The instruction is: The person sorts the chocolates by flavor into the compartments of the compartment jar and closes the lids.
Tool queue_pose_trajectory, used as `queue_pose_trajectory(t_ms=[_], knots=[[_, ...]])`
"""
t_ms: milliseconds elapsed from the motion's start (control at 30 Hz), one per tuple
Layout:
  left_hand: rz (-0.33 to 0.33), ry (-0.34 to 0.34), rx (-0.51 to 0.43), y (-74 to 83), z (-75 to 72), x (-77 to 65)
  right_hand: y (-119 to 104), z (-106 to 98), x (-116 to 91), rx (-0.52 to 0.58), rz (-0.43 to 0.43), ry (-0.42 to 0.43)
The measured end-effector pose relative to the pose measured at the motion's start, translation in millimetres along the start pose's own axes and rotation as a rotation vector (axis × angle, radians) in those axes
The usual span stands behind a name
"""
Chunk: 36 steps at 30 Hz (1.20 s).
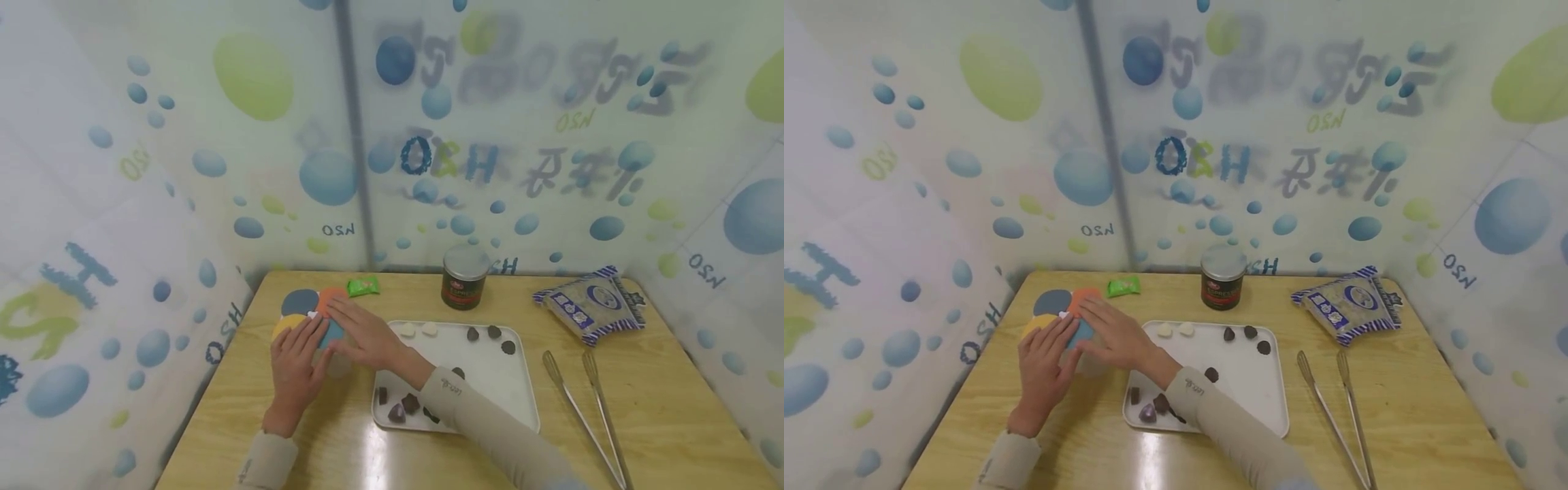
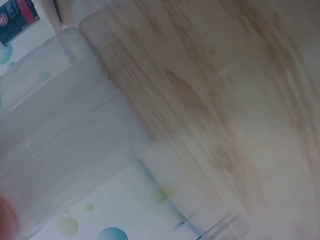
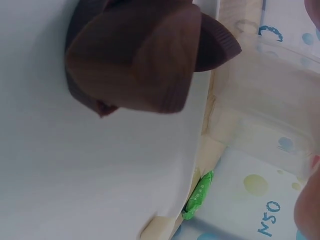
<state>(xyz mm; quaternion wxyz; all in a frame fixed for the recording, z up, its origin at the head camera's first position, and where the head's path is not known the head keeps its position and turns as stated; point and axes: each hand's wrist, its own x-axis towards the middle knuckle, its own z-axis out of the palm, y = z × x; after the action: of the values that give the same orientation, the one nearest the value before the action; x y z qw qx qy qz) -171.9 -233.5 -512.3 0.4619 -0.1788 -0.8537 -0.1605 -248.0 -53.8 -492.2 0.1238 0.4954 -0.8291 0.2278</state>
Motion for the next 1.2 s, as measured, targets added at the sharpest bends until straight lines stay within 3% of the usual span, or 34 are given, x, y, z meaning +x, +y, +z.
queue_pose_trajectory(t_ms=[667, 733, 967, 1200], knots=[[0.018, -0.003, -0.024, -5.8, 1.2, -2.0, -1.7, 8.6, -0.6, -0.017, 0.010, 0.082], [0.015, 0.034, -0.047, -5.5, 2.3, 0.7, -1.4, 10.1, -0.4, -0.006, 0.011, 0.097], [-0.075, 0.267, -0.177, -8.2, 8.7, 14.7, -3.6, 17.3, 1.1, 0.083, 0.043, 0.193], [-0.118, 0.275, -0.204, -5.6, 8.9, 14.4, -6.4, 17.3, -0.1, 0.158, 0.080, 0.198]])
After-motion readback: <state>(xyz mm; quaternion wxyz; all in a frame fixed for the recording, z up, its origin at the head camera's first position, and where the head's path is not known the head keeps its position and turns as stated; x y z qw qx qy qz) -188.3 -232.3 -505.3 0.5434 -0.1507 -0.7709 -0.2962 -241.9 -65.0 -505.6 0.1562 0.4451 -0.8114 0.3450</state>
